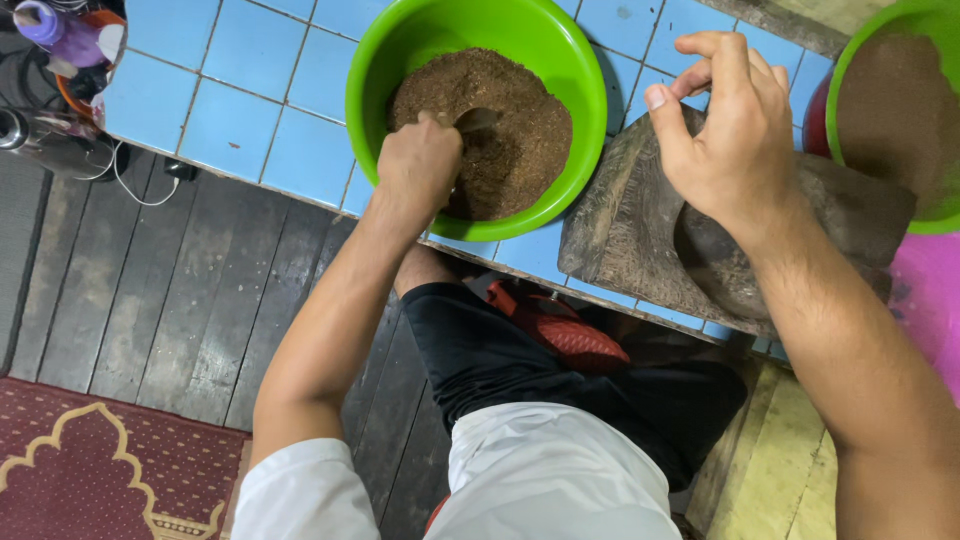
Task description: The person scoops brown powder from a green bowl into a pink bowl using a spoon, then transfers the powder into a stone mortar. They use a pestle to grind the powder inside the mortar.
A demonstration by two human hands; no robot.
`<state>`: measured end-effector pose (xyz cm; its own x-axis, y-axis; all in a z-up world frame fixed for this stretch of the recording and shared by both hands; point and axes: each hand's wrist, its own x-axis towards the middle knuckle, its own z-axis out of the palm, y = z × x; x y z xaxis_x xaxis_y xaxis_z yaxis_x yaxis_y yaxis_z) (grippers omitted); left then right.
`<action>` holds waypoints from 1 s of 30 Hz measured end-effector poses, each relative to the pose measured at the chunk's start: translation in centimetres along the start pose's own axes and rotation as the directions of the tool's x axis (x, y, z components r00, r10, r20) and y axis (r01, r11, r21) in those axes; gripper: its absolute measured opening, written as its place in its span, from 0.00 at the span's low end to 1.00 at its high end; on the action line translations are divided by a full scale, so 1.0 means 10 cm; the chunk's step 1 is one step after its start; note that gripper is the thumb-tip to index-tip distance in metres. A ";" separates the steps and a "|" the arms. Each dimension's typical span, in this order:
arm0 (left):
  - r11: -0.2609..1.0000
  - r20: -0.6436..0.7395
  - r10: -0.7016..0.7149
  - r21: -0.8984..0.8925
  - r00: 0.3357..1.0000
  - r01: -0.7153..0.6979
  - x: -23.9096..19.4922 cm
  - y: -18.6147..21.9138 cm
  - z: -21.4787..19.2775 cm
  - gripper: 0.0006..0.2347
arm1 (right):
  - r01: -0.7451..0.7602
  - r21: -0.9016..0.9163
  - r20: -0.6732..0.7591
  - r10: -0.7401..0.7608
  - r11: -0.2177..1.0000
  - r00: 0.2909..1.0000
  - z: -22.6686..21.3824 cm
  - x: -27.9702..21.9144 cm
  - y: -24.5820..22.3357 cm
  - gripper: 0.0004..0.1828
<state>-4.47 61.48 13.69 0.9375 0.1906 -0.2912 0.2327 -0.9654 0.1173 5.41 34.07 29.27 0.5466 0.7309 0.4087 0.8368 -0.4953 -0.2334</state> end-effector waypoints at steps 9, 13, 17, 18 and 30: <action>0.998 0.104 0.055 0.021 0.993 -0.057 -0.05 0.21 -0.05 0.11 | 0.004 0.019 -0.008 -0.004 1.000 1.000 -0.09 -0.12 -0.01 0.17; 0.994 0.031 0.107 0.027 0.994 -0.108 -0.19 0.17 -0.13 0.10 | 0.000 0.026 -0.014 0.000 1.000 1.000 -0.11 -0.15 0.00 0.16; 0.995 0.203 0.091 0.019 0.975 -0.097 -0.40 0.30 -0.52 0.11 | -0.005 0.031 -0.016 0.005 1.000 1.000 -0.13 -0.18 -0.01 0.16; 0.995 0.203 0.092 0.019 0.975 -0.098 -0.36 0.31 -0.46 0.11 | -0.006 0.030 -0.016 0.006 1.000 1.000 -0.12 -0.19 -0.01 0.16; 0.999 -0.083 -0.037 0.030 0.996 0.040 0.22 0.00 -0.21 0.15 | 0.063 -0.129 -0.049 -0.070 0.990 0.996 0.16 -0.12 0.34 0.16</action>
<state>-1.83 62.30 15.04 0.9463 0.2406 -0.2158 0.2622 -0.9619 0.0773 7.62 32.23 26.60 0.4842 0.7400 0.4669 0.8587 -0.5043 -0.0913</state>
